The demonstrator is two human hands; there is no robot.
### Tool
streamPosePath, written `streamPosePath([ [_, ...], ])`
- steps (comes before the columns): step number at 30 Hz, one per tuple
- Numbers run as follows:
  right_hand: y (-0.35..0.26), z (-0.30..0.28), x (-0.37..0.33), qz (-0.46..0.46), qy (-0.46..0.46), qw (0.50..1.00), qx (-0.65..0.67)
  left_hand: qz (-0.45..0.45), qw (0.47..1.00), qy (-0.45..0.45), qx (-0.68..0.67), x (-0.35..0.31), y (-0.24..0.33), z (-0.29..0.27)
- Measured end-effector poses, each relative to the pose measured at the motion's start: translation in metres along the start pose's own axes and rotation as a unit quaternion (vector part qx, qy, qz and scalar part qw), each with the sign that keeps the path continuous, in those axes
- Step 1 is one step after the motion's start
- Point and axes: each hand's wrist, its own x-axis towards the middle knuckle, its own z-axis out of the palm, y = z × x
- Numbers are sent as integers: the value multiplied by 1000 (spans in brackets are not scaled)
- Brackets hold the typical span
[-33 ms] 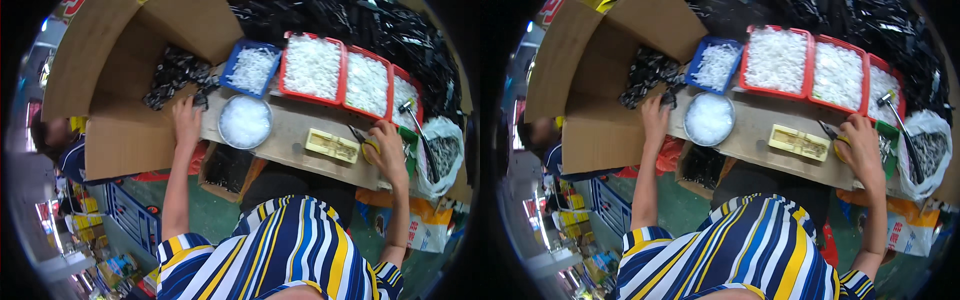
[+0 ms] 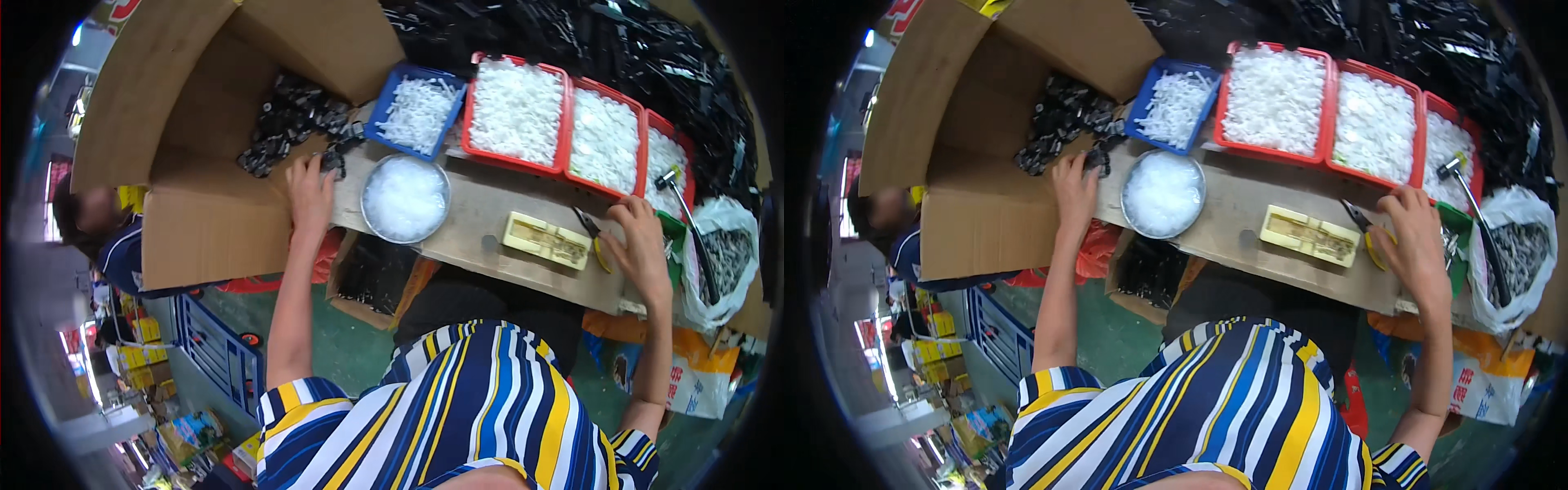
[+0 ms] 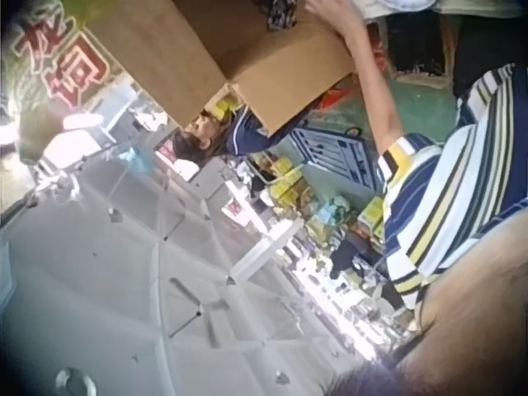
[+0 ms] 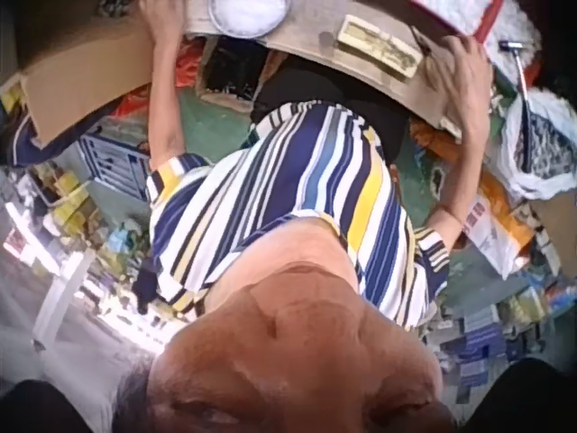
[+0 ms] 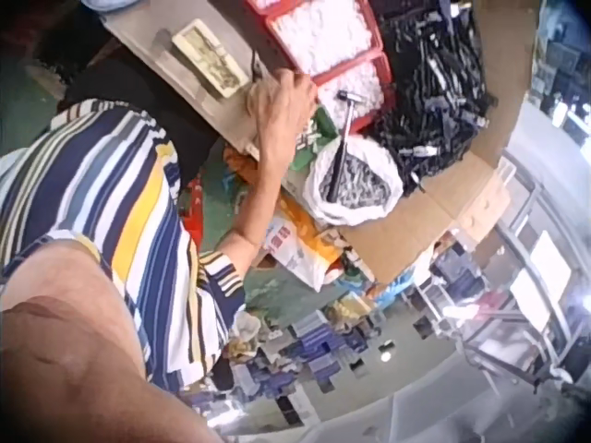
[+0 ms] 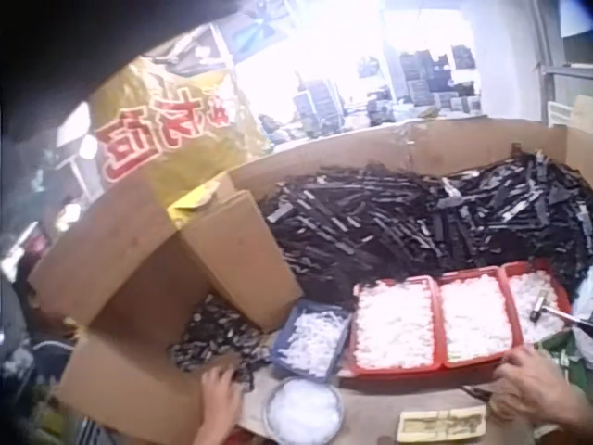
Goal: The person assembles small lock mechanisms at a workbench. They place a black lock body into a wooden jig, insert a metal pin, and strike it with a hammer. The person then inserts a white plastic component into the lock body and secures it with a metal clip using pliers. The process is repeated for multiple units, with finished locks being placed into a cardboard box.
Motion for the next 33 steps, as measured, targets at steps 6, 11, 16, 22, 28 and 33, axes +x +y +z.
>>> streamPosePath([
  [6,-9,-25,74,-61,91,989,102,-10,994,77,-82,-8,4,15],
  [11,0,-25,186,-118,200,969,85,-109,980,31,-161,-21,12,23],
  [16,4,-3,282,-43,221,974,-16,32,995,25,-95,-16,12,16],
  [22,24,15,331,7,200,980,-5,30,993,-36,-111,-7,6,16],
  [28,41,-33,292,-95,299,939,141,-15,970,-118,-212,1,7,10],
  [33,-7,-41,179,-125,204,934,266,-10,976,-112,-185,-14,-5,5],
])
